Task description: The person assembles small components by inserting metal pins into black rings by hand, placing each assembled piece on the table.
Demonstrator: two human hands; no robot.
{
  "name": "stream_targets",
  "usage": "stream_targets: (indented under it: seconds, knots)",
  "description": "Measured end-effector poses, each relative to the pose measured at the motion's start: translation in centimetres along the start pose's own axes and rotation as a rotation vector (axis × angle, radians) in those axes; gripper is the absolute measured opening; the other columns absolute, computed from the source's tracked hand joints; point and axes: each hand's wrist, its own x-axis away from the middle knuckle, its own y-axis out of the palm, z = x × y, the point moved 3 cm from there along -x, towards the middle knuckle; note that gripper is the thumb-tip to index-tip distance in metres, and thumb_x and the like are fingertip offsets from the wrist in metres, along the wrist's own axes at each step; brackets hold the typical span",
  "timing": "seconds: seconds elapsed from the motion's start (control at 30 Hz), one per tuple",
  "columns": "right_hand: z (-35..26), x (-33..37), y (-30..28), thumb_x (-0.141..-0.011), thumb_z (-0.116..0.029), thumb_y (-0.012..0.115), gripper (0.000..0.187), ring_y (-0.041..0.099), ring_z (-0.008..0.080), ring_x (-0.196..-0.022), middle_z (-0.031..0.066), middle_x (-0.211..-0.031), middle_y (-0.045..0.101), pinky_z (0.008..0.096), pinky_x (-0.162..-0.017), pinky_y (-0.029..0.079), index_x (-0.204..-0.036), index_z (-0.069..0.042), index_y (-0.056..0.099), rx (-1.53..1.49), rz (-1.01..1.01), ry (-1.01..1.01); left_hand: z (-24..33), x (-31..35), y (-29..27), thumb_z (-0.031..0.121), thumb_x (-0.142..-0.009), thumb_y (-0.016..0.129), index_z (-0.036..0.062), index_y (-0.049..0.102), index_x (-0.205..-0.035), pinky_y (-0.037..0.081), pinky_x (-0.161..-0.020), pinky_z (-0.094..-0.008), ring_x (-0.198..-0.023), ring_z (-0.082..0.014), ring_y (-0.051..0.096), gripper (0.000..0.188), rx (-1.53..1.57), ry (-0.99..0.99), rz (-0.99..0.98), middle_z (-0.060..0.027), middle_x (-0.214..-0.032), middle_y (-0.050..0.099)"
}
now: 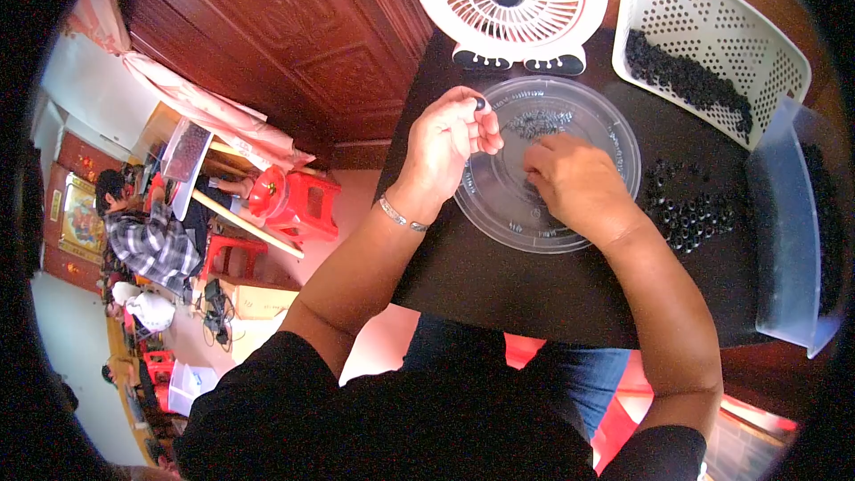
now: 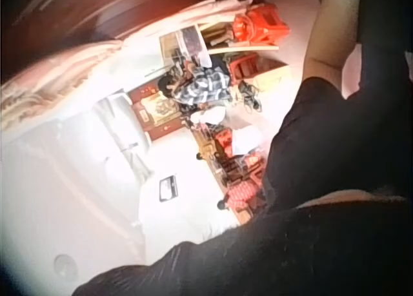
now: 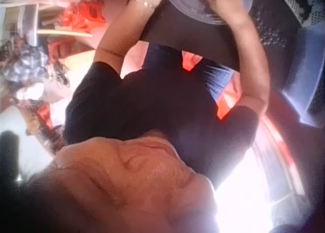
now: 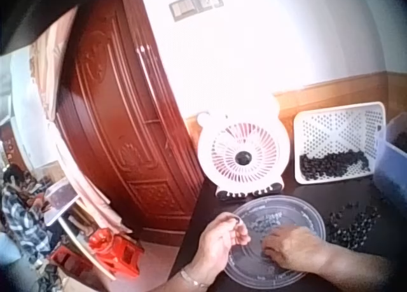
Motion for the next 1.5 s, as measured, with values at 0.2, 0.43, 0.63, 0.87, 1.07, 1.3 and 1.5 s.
stream_targets:
  seconds: [0.2, 0.43, 0.63, 0.87, 1.07, 1.3, 1.5]
  knots:
    - [1.2, 0.1, -0.8, -0.075, -0.007, 0.065, 0.013, 0.060, 0.0310, -0.087, 0.0108, -0.087, 0.061, 0.0403, -0.074, 0.049, -0.088, -0.007, 0.064, -0.083, 0.141, 0.126, 0.2, 0.1, 0.1, 0.019, -0.086, 0.051, 0.0065, 0.054, -0.087, 0.047, -0.065, -0.0334, -0.066, -0.0219, 0.060, 0.013, 0.002, 0.010, 0.009, -0.0089, -0.075, 0.061]
    - [-0.3, -0.6, 0.1, -0.076, -0.011, 0.065, 0.008, 0.058, 0.0288, -0.087, 0.0097, -0.085, 0.059, 0.0385, -0.076, 0.049, -0.082, -0.006, 0.063, 0.108, 0.081, -0.007, 0.1, 0.0, 0.2, 0.020, -0.086, 0.052, 0.0065, 0.055, -0.086, 0.047, -0.064, -0.0327, -0.067, -0.0218, 0.060, 0.014, 0.001, 0.003, -0.005, -0.0090, -0.075, 0.061]
    - [0.5, -0.1, -0.4, -0.075, -0.011, 0.065, 0.008, 0.057, 0.0285, -0.088, 0.0105, -0.084, 0.059, 0.0396, -0.076, 0.048, -0.080, -0.005, 0.062, 0.124, -0.022, 0.033, 0.1, 0.0, -0.1, 0.021, -0.086, 0.052, 0.0063, 0.055, -0.087, 0.047, -0.064, -0.0327, -0.067, -0.0221, 0.060, 0.015, 0.003, 0.019, -0.006, -0.0098, -0.076, 0.061]
    - [1.4, 0.5, -1.4, -0.071, -0.004, 0.068, 0.014, 0.060, 0.0274, -0.075, 0.0117, -0.078, 0.056, 0.0366, -0.067, 0.048, -0.081, -0.001, 0.058, -0.175, 0.062, 0.212, -0.1, 0.1, 0.0, 0.020, -0.087, 0.051, 0.0061, 0.055, -0.088, 0.047, -0.065, -0.0330, -0.068, -0.0224, 0.061, 0.015, 0.004, 0.010, -0.019, -0.0097, -0.077, 0.062]
    - [2.1, 0.5, -1.7, -0.072, -0.008, 0.066, 0.014, 0.062, 0.0293, -0.074, 0.0150, -0.081, 0.061, 0.0374, -0.069, 0.049, -0.083, -0.002, 0.061, -0.205, 0.120, 0.253, -0.3, 0.1, 0.2, 0.018, -0.088, 0.051, 0.0059, 0.055, -0.089, 0.048, -0.065, -0.0320, -0.069, -0.0220, 0.062, 0.013, -0.013, -0.032, -0.068, -0.0101, -0.079, 0.062]
    - [3.8, 0.6, -1.3, -0.082, -0.013, 0.062, 0.014, 0.058, 0.0149, -0.067, 0.0068, -0.074, 0.063, 0.0288, -0.066, 0.047, -0.085, 0.001, 0.061, -0.738, 0.076, 0.496, -1.0, 0.6, 2.5, 0.017, -0.091, 0.053, 0.0026, 0.057, -0.097, 0.044, -0.070, -0.0243, -0.079, -0.0091, 0.055, 0.017, -0.536, 0.124, -0.382, -0.0031, -0.085, 0.059]
    - [4.0, 0.7, -0.5, -0.088, -0.015, 0.059, 0.015, 0.053, 0.0073, -0.066, 0.0019, -0.074, 0.061, 0.0217, -0.064, 0.043, -0.087, 0.000, 0.061, -1.153, -0.005, 0.558, -1.1, 1.6, 3.7, 0.013, -0.090, 0.057, 0.0025, 0.055, -0.093, 0.039, -0.065, -0.0202, -0.072, -0.0049, 0.043, 0.011, -0.645, 0.288, -0.456, 0.0026, -0.080, 0.048]
